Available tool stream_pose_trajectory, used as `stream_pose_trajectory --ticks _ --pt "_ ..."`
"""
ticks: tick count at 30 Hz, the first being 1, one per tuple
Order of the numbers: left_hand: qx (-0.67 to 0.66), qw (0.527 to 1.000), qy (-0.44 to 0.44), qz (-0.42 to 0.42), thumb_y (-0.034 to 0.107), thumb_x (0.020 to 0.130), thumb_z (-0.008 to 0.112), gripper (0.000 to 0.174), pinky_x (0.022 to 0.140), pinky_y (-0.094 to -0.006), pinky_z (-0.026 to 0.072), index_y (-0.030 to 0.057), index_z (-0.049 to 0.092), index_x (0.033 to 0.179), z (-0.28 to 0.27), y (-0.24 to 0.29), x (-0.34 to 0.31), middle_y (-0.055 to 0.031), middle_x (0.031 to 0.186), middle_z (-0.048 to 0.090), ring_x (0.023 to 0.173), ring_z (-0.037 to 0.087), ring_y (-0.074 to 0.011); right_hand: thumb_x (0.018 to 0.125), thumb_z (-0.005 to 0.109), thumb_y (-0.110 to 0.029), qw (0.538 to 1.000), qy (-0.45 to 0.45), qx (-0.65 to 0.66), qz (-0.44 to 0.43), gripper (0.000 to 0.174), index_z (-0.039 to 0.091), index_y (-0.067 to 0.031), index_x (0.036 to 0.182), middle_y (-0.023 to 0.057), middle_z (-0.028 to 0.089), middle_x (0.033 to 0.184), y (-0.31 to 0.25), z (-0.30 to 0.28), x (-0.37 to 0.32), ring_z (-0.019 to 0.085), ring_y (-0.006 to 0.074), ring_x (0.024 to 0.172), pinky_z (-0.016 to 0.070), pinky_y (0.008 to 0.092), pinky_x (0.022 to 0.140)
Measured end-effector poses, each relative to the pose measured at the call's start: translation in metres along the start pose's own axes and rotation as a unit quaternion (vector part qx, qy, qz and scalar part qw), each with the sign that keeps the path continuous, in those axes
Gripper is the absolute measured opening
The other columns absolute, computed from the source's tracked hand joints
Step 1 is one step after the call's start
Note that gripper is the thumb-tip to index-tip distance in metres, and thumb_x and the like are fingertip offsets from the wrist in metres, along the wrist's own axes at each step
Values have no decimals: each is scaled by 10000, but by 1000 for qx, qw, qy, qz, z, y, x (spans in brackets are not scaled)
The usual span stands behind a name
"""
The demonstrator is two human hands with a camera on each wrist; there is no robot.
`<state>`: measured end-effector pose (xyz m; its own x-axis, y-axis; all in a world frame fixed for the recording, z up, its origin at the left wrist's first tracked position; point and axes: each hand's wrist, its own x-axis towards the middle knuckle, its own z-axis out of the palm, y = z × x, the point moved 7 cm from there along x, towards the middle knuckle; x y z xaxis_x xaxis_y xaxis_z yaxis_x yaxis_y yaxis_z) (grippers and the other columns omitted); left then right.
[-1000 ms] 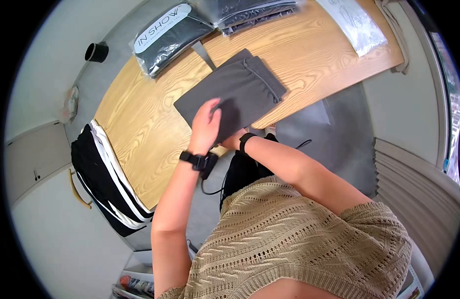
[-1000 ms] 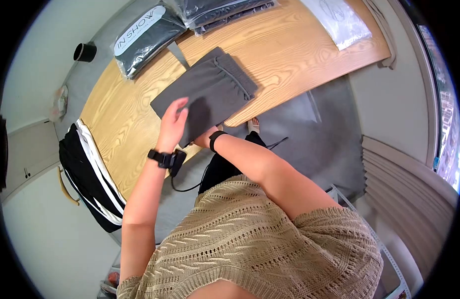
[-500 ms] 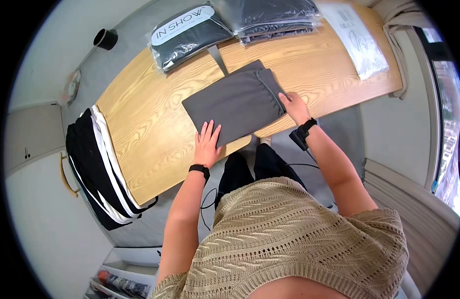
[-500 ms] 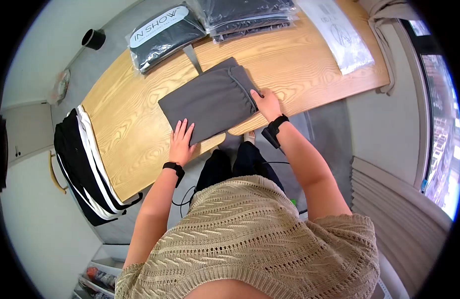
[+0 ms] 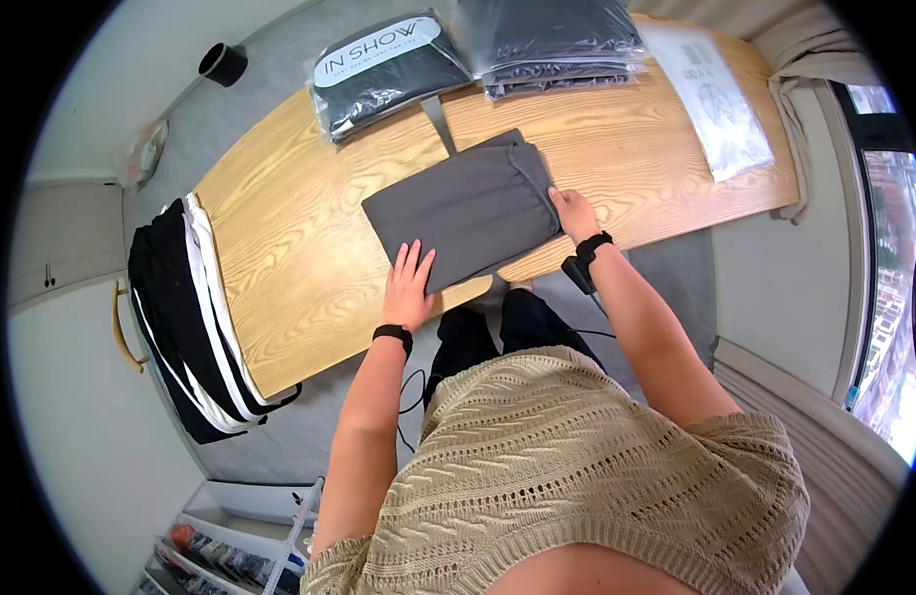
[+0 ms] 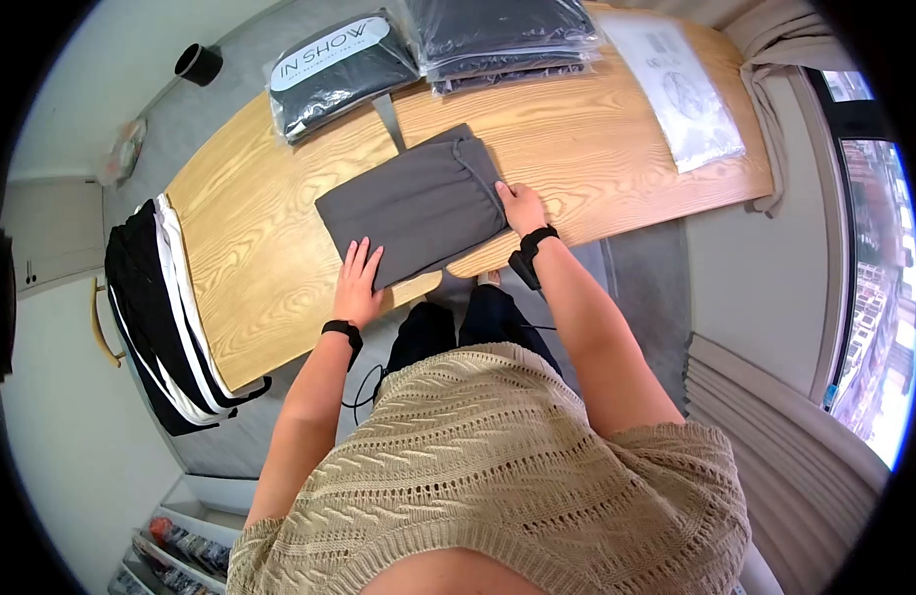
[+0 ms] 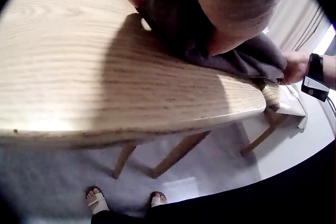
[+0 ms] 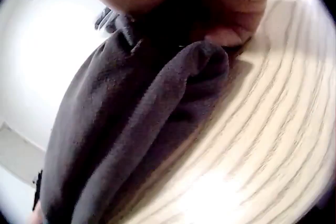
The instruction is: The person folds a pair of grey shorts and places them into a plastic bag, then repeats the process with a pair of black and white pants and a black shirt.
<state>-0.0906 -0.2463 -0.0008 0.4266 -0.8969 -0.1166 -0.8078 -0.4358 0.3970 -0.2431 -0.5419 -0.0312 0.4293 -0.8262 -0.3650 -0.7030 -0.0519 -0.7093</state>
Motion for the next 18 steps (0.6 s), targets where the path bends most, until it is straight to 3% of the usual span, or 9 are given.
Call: stream_pose_trajectory --ticks 3,6,10,12,16,18 --pt "-31 999 6 8 59 646 695 786 1078 -444 278 128 382 1364 -5 3 -1 -136 1458 280 1359 228 -343 844 606 -314 999 19 -3 -51 335 621 21 842 208 642 782 10 -21 14 626 333 748 476 384 681" --pt "-29 1000 1 8 45 637 686 796 1092 -437 265 119 376 1367 -6 8 2 -145 1460 275 1364 216 -349 819 591 -249 991 83 -34 -102 230 650 -28 846 190 645 788 2 -102 26 629 352 781 499 399 697" --pt "-24 1000 4 -5 12 626 666 804 1102 -450 241 78 363 1368 2 9 4 -167 1462 263 1363 197 -383 818 562 -202 970 205 -122 -43 176 663 -58 828 189 645 802 39 -216 62 620 375 770 503 433 687" --pt "-5 1000 -6 -17 -5 619 646 808 1103 -454 237 50 351 1369 4 12 6 -183 1464 252 1363 184 -400 827 521 -199 949 262 -173 -20 225 648 -17 864 214 637 803 61 -266 88 614 386 783 493 426 689" --pt "27 998 -24 -47 -2 620 633 819 1100 -457 239 37 330 1379 11 11 7 -191 1467 240 1367 172 -402 779 598 -172 925 275 -258 -49 221 646 -11 923 200 635 936 83 -317 129 587 356 922 473 426 808" --pt "40 996 -41 -68 5 623 636 826 1096 -462 244 43 321 1385 12 16 10 -189 1472 229 1370 164 -400 764 647 -194 916 235 -325 -14 300 620 0 991 180 619 1012 91 -320 149 575 333 970 468 425 851"
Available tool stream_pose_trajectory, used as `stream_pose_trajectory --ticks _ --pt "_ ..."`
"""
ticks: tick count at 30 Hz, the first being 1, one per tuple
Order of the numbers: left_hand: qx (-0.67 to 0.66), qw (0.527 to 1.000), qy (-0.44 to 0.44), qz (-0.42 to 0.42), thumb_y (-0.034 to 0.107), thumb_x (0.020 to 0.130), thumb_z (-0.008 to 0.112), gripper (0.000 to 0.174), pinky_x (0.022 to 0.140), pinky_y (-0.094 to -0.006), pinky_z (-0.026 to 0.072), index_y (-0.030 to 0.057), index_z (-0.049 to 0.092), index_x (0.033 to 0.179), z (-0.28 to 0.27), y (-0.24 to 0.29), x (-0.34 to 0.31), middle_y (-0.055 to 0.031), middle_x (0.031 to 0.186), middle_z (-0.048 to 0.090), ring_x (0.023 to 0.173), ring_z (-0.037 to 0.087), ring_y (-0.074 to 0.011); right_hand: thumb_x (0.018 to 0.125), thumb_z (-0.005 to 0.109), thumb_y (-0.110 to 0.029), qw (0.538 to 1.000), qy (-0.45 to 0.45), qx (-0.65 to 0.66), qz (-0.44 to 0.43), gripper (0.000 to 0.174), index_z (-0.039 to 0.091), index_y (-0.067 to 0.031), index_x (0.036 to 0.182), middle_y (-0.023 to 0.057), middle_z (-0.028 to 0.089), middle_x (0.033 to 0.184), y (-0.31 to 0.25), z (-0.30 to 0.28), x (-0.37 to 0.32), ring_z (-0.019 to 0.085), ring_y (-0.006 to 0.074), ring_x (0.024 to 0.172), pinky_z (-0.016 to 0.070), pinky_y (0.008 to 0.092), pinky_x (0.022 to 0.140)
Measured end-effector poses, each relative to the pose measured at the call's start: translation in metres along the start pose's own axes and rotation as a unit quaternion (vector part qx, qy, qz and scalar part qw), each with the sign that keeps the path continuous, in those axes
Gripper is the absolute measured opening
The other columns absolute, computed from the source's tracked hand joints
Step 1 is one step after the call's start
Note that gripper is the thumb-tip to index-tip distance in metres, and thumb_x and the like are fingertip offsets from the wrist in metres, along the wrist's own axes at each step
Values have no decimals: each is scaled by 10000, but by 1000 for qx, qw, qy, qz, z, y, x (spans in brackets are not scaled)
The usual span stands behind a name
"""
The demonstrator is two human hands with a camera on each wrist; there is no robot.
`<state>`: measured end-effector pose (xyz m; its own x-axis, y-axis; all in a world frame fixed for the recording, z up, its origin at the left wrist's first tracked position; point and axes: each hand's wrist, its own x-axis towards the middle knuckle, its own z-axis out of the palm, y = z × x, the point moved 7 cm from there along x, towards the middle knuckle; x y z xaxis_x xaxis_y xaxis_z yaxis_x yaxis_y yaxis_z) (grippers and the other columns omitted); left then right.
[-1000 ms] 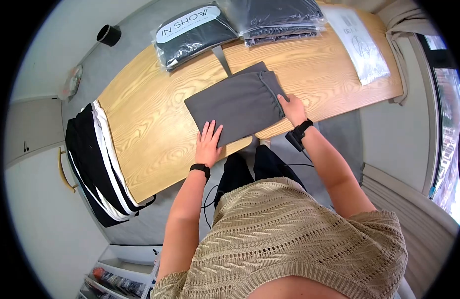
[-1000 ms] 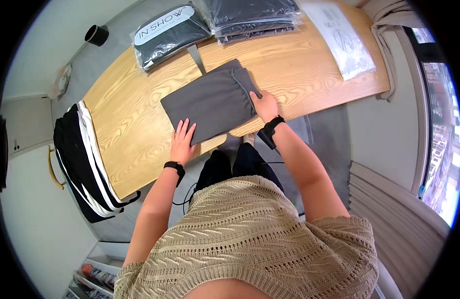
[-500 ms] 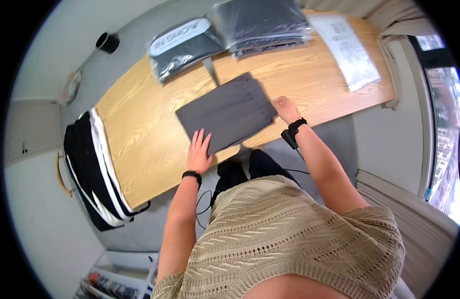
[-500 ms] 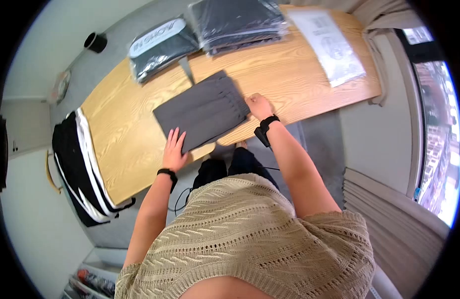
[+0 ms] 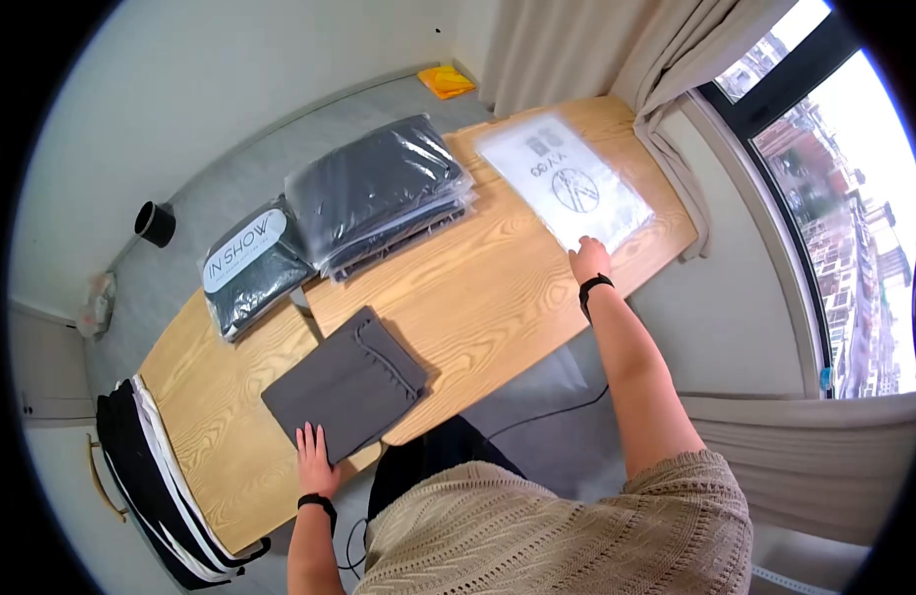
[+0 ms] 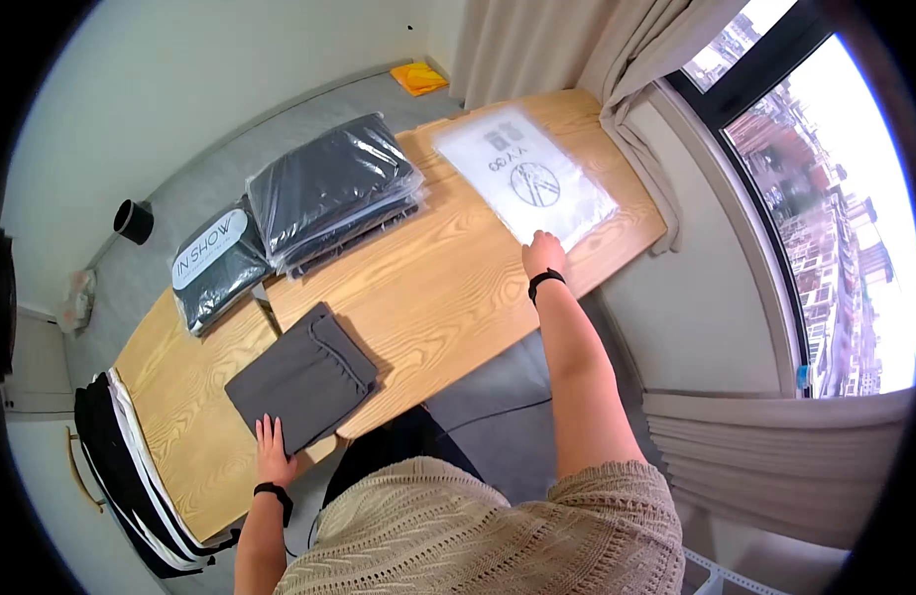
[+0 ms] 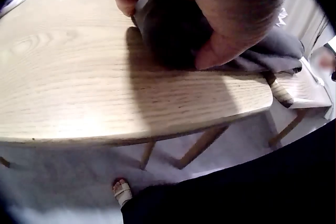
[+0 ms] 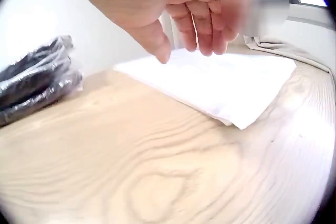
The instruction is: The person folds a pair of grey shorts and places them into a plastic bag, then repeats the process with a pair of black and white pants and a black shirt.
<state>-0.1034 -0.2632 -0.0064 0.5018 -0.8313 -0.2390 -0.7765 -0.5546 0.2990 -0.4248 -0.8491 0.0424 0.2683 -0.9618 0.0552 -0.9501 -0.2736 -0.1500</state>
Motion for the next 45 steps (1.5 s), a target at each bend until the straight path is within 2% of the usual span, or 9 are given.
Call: stream_pose_trajectory --ticks 13,22,26,32,35,39,41,42,45 --pt "30 997 -48 -59 5 588 672 953 1125 -457 183 20 213 1423 9 2 9 -200 1495 146 1379 92 -421 842 545 -194 987 -100 -97 78 180 675 -83 898 151 673 937 30 43 39 655 302 893 530 403 740" --pt "32 994 -70 -77 76 630 702 946 1121 -463 188 38 199 1431 9 1 9 -180 1507 124 1389 73 -401 830 610 -231 953 64 296 22 231 630 -1 820 164 654 794 47 8 68 620 300 757 472 366 716" --pt "26 993 -85 -78 150 627 727 980 1120 -470 175 24 183 1433 10 0 8 -186 1509 113 1393 54 -399 845 585 -148 900 65 422 -83 133 624 -21 854 173 576 1215 3 -29 46 535 292 1140 394 325 953" --pt "45 982 -130 -128 558 704 642 945 1069 -600 104 0 307 1389 -17 28 35 -243 1461 224 1387 100 -392 867 563 -88 826 -121 515 -196 51 580 -49 840 184 315 1460 -101 -73 -92 265 250 1373 225 340 1077" --pt "-98 987 69 106 305 837 605 613 1055 -460 272 62 385 1356 -89 113 67 -222 1373 381 1287 336 -390 875 569 -136 785 -210 530 -242 80 574 -60 852 184 322 1454 -155 -66 -170 260 284 1373 234 353 1080" --pt "-495 854 -50 149 252 936 494 508 1052 -355 306 149 346 1410 -93 153 100 -203 1474 249 1372 252 -293 910 559 -213 693 -350 541 -323 164 578 -56 867 204 311 1451 -228 -56 -273 271 317 1362 238 365 1078" --pt "-457 867 -75 185 283 938 500 460 1030 -357 329 150 417 1371 -107 160 103 -218 1465 260 1380 229 -290 913 557 -229 673 -404 510 -352 182 582 -52 875 211 309 1450 -250 -48 -316 271 323 1360 245 372 1075" --pt "-397 895 -70 192 94 914 493 394 995 -302 361 115 501 1307 -99 155 107 -145 1386 428 1239 444 -231 916 556 -244 657 -442 477 -382 201 587 -48 883 217 307 1448 -262 -43 -337 271 328 1358 252 380 1072" --pt "-320 918 -93 215 0 862 478 418 848 -292 456 130 565 1250 -74 118 90 -148 1199 571 997 588 -210 918 552 -252 638 -454 440 -439 221 596 -35 906 234 348 1415 -294 -41 -391 336 343 1318 298 388 1052"
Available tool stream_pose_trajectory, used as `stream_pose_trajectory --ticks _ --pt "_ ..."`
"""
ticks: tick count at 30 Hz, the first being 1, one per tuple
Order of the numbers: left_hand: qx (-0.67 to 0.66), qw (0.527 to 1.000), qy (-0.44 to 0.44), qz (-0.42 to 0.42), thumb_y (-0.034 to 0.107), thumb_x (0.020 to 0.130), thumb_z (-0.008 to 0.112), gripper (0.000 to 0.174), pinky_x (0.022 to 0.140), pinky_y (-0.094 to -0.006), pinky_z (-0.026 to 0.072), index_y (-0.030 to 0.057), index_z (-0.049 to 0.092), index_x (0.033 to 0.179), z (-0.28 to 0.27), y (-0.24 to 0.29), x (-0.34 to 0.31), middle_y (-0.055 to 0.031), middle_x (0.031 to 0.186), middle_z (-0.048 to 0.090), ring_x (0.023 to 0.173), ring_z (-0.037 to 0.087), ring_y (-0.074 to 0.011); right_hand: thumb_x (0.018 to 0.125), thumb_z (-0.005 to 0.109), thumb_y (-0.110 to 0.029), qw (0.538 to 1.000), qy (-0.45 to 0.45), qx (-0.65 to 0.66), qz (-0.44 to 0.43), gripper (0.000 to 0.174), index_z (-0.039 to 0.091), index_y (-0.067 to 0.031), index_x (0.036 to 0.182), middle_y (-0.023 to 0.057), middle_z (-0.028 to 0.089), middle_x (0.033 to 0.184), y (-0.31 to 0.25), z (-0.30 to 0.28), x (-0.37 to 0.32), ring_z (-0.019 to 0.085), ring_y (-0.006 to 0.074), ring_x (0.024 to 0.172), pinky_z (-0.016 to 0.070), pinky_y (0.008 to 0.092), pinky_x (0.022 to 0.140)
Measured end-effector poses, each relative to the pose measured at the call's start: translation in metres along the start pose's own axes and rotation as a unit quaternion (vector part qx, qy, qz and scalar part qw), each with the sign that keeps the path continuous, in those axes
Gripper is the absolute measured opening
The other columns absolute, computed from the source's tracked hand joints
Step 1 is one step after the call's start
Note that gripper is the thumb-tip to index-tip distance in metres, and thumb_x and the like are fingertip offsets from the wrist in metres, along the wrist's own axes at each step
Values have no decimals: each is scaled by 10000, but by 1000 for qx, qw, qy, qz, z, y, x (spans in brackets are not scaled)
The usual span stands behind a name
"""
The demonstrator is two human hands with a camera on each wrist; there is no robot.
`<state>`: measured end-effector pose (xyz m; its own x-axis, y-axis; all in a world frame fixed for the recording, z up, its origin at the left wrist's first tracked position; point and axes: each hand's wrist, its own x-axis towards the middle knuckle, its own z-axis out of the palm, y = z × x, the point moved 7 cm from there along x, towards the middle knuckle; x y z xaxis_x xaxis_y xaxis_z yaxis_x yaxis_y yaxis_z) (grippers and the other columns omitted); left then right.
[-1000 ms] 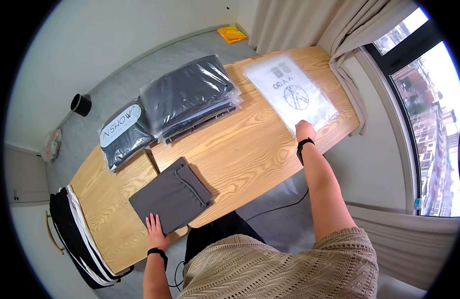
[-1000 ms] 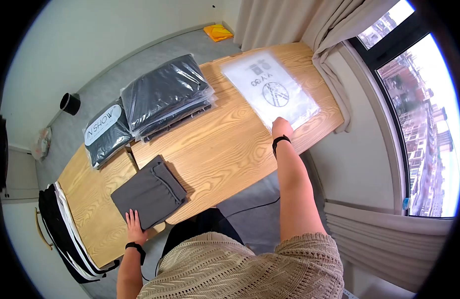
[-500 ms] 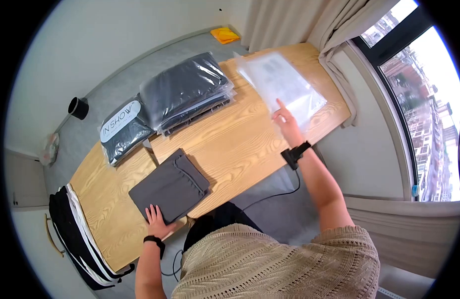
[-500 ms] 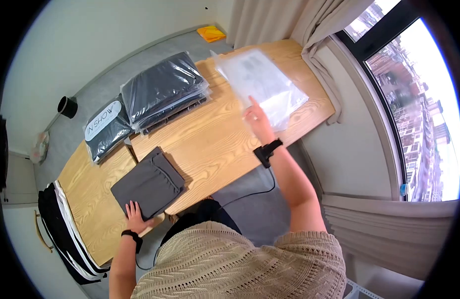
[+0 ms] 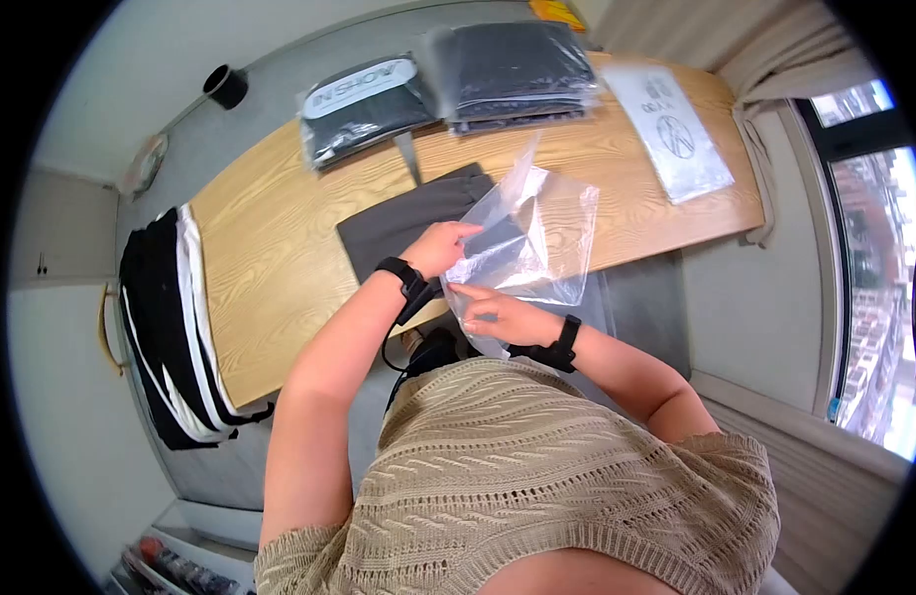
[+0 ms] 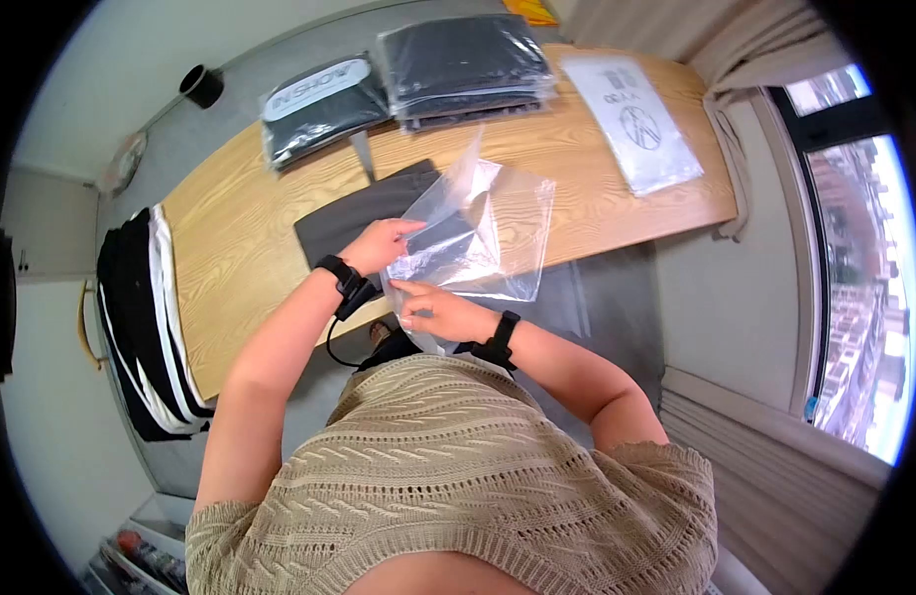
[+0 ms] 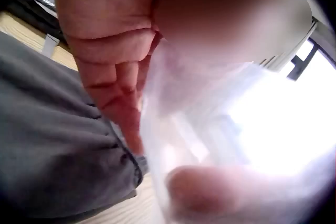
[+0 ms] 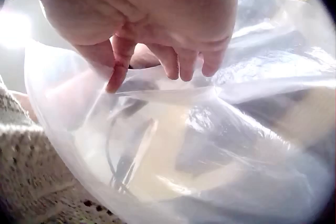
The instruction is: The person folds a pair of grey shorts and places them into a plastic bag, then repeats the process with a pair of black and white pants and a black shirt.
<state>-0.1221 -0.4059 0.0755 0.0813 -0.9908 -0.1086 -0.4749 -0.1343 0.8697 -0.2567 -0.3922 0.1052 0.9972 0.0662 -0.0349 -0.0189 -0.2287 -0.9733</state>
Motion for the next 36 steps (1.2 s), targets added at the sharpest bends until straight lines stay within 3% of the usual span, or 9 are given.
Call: stream_pose_trajectory --ticks 3,6,16,19,24,28,33,35,36 --pt "-76 992 79 -68 -74 813 442 484 683 -284 482 133 590 1224 -23 -8 -46 -118 957 623 715 600 -169 915 551 -239 999 -5 -47 -12 221 609 -30 951 214 469 1326 -3 14 9 442 331 1238 364 373 1005" --pt "-96 963 250 -36 -111 784 401 536 603 -256 465 134 594 1221 -68 -21 -109 -112 894 627 576 548 -130 898 557 -202 975 175 -85 105 206 616 -31 996 133 606 1143 11 -14 10 546 283 1094 415 354 937" --pt "-220 772 559 -207 -41 857 476 425 618 -215 419 11 512 1278 -167 -174 -350 -4 785 567 661 494 -72 787 674 -171 882 393 -159 206 377 551 5 1098 168 615 1013 84 -80 46 566 282 1009 436 356 877" --pt "-208 744 582 -253 -33 847 483 458 612 -205 417 9 481 1303 -174 -217 -387 5 762 575 640 487 -65 745 723 -247 819 425 -287 257 572 493 42 1182 225 583 1099 101 -94 51 539 349 1064 420 400 920" --pt "-241 753 536 -296 -88 791 462 760 634 -235 455 98 168 1467 -170 -259 -409 -155 1349 436 776 540 -128 665 768 -446 792 393 -286 370 899 397 98 1278 296 506 1229 144 -108 45 500 390 1151 404 396 975" --pt "-215 745 522 -354 -77 781 488 897 590 -264 472 126 -44 1473 -166 -290 -425 -201 1181 526 763 568 -152 649 780 -477 821 347 -221 397 968 372 156 1256 300 508 1218 161 -112 42 538 339 1115 435 362 933" --pt "-162 737 480 -448 21 779 564 862 659 -324 495 91 53 1470 -168 -304 -440 -207 922 611 790 597 -235 645 798 -454 826 322 -149 437 830 508 155 1130 240 618 1051 178 -121 43 621 295 948 479 344 839" --pt "177 659 499 -534 50 754 574 798 804 -444 463 75 164 1438 -182 -285 -457 -290 1119 517 932 569 -369 630 810 -440 833 284 -118 461 805 540 159 1097 244 623 1037 180 -120 44 625 299 938 485 341 825" --pt "141 607 556 -550 86 758 590 638 923 -490 377 6 338 1339 -183 -241 -450 -301 1087 531 1066 491 -404 630 808 -441 843 270 -73 459 767 571 150 1057 229 639 996 182 -119 45 634 297 904 490 338 808"
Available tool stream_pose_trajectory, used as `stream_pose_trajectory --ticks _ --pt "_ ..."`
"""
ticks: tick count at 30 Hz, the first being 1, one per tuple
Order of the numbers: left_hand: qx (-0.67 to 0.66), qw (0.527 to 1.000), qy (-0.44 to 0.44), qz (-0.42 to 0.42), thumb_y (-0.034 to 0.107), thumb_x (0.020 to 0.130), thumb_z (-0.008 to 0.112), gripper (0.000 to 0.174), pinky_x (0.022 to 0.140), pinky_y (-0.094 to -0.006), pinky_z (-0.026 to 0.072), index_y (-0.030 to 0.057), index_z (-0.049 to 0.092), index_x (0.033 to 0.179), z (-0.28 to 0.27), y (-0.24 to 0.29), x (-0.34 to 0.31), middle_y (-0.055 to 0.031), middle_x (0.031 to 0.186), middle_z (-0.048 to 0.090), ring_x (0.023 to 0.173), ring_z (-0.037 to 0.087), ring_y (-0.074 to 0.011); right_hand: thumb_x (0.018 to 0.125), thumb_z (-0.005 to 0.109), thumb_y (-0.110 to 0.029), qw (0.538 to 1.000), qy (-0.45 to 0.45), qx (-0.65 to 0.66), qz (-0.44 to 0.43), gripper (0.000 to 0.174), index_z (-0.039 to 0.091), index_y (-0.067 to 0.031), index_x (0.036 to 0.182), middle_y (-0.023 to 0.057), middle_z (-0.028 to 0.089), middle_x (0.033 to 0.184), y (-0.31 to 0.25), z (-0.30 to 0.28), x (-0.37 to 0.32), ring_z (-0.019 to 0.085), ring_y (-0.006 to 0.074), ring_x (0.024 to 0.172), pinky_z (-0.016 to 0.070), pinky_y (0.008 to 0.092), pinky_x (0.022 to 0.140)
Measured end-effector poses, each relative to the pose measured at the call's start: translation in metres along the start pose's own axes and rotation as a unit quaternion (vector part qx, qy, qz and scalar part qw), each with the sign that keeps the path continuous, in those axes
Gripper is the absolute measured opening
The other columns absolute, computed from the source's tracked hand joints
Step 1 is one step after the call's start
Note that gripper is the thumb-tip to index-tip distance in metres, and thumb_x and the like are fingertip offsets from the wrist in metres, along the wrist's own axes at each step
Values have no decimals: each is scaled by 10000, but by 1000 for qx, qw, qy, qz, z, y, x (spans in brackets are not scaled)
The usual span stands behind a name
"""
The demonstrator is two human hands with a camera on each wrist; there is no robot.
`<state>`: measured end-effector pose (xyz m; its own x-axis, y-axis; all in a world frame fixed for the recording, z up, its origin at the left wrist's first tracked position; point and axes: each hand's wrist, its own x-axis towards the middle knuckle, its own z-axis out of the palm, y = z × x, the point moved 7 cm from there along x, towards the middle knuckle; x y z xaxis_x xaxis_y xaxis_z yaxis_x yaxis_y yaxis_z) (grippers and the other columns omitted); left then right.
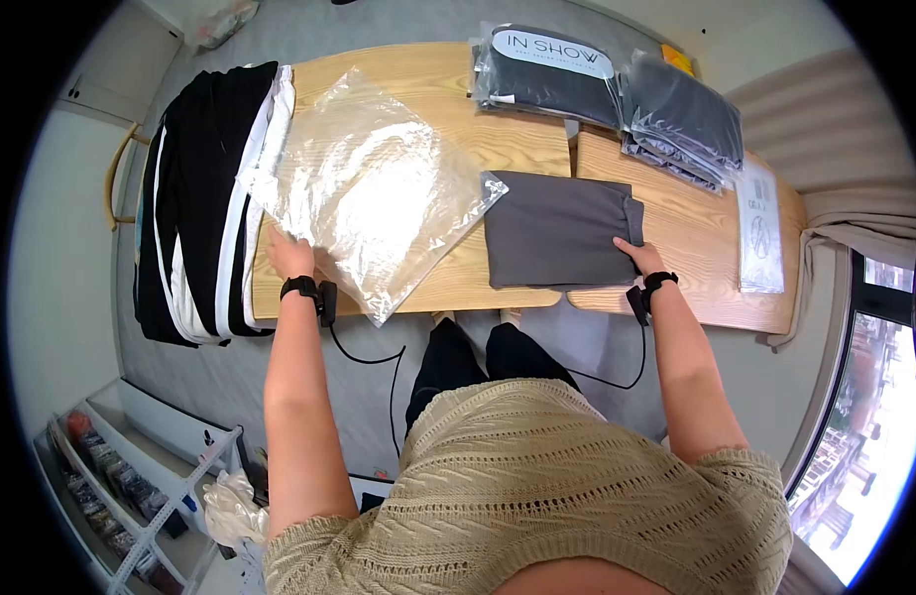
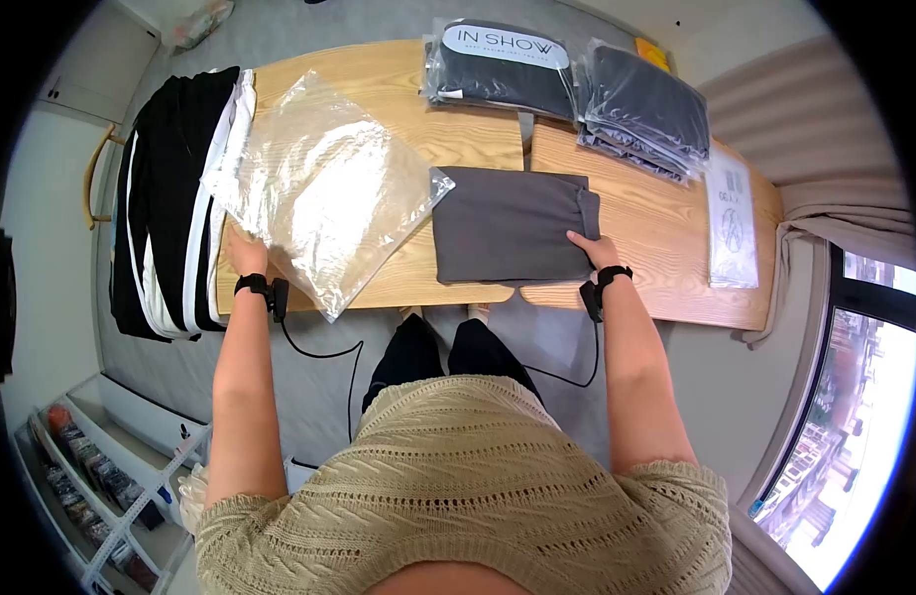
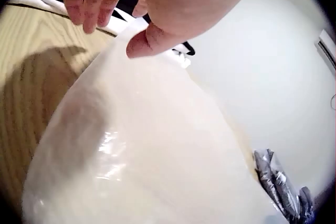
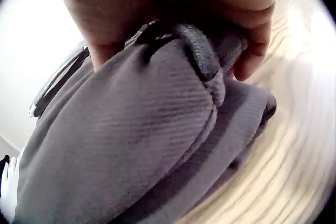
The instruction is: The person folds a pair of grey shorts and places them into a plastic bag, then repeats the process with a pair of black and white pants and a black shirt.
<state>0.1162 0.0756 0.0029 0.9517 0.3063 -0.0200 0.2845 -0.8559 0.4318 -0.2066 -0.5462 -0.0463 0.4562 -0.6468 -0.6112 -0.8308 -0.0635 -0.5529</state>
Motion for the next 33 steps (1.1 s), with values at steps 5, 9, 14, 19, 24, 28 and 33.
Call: stream_pose_trajectory --ticks 5,9,14,19,24,28,33 --pt "-114 953 -1 279 60 732 573 438 926 -440 394 -41 528 1156 17 64 -90 -242 1072 566 1022 520 -394 704 762 -421 986 -123 112 -7 757 517 109 1187 189 593 1165 0 5 -8 576 268 1057 433 360 904" --pt "-173 907 -276 267 163 843 614 329 833 -351 465 2 551 1122 69 130 -196 -161 1009 603 912 587 -280 801 707 -345 939 -229 258 -6 667 461 78 1254 173 563 1224 4 2 -30 545 260 1111 407 389 969" --pt "-298 842 -437 104 284 824 668 569 845 -341 478 -92 461 1198 156 171 -260 -219 1081 600 973 610 -269 835 676 -323 903 -253 345 38 570 487 25 1245 145 580 1199 26 -8 -47 574 235 1067 443 379 948" --pt "-377 786 -491 -3 187 778 691 540 869 -328 468 -88 472 1187 145 210 -283 -197 1103 593 991 599 -252 849 634 -185 894 -242 372 57 445 502 26 1217 118 601 1155 18 -21 -62 598 224 1005 482 350 908" --pt "-445 763 -461 81 128 779 689 611 894 -322 457 -76 375 1263 69 230 -290 -180 1172 547 1044 558 -215 852 596 -130 907 -256 323 -89 416 482 40 1214 124 611 1101 -45 -53 -92 621 208 943 508 327 857" --pt "-525 746 -409 31 115 790 691 650 931 -316 437 -59 337 1308 34 187 -267 -173 1218 519 1086 532 -214 843 588 -78 894 -329 279 -124 469 423 26 1269 129 555 1189 -111 -29 -112 571 214 1042 479 339 908" --pt "-550 788 -276 -15 91 794 685 627 948 -317 418 -47 346 1302 -11 107 -233 -149 1236 508 1117 504 -199 824 610 -59 864 -428 207 -168 521 396 17 1292 121 550 1183 -194 73 -123 561 199 1043 488 331 884"
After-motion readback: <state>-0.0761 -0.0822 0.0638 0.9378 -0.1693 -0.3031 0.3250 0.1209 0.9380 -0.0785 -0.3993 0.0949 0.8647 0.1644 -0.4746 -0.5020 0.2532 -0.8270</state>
